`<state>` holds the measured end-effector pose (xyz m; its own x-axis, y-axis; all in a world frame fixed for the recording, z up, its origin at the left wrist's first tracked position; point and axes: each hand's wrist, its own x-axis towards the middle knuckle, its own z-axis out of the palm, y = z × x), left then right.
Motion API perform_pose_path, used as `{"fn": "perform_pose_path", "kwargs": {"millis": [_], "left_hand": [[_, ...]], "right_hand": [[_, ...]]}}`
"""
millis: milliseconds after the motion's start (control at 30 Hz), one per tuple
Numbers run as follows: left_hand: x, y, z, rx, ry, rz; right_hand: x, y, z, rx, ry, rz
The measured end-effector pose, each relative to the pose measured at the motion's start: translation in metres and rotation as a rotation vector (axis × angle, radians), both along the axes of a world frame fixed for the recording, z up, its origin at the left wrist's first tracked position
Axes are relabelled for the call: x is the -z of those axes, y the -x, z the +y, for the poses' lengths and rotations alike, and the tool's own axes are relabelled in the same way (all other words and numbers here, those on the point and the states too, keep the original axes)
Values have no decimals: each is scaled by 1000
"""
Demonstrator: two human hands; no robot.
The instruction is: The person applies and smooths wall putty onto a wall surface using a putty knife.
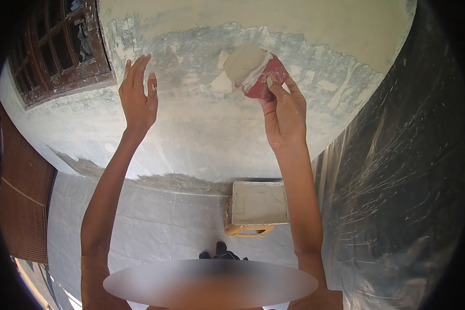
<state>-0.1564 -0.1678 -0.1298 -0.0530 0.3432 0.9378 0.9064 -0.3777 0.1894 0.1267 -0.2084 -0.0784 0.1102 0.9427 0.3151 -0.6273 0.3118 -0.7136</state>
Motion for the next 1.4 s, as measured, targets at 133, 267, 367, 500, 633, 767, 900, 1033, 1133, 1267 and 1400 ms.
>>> {"fn": "perform_pose_path", "kwargs": {"millis": [133,267,367,500,633,767,900,1033,1133,1267,1400], "left_hand": [[-42,36,6,-138,-79,67],[-69,68,9,-218,-145,118],[-81,88,14,-261,-153,128],[-88,127,34,-274,-196,130],[-96,151,64,-211,-245,128],[-96,168,91,-179,-248,134],[-102,184,110,-150,-265,158],[-101,193,127,-107,-264,169],[-99,198,134,-105,-265,198],[-95,201,140,-104,-256,186],[-93,203,145,-111,-277,187]], "right_hand": [[-34,43,18,-127,-83,26],[-60,88,29,-167,-103,19],[-66,123,38,-161,-78,3],[-65,180,47,-82,-134,-28],[-57,222,74,79,-342,-137],[-47,256,88,392,-536,-369],[-38,277,98,748,-795,-754],[-25,291,117,985,-1076,-944],[-14,293,123,1076,-1122,-1204],[-2,295,145,1160,-1231,-1234],[9,301,163,1224,-1244,-1251]]}}
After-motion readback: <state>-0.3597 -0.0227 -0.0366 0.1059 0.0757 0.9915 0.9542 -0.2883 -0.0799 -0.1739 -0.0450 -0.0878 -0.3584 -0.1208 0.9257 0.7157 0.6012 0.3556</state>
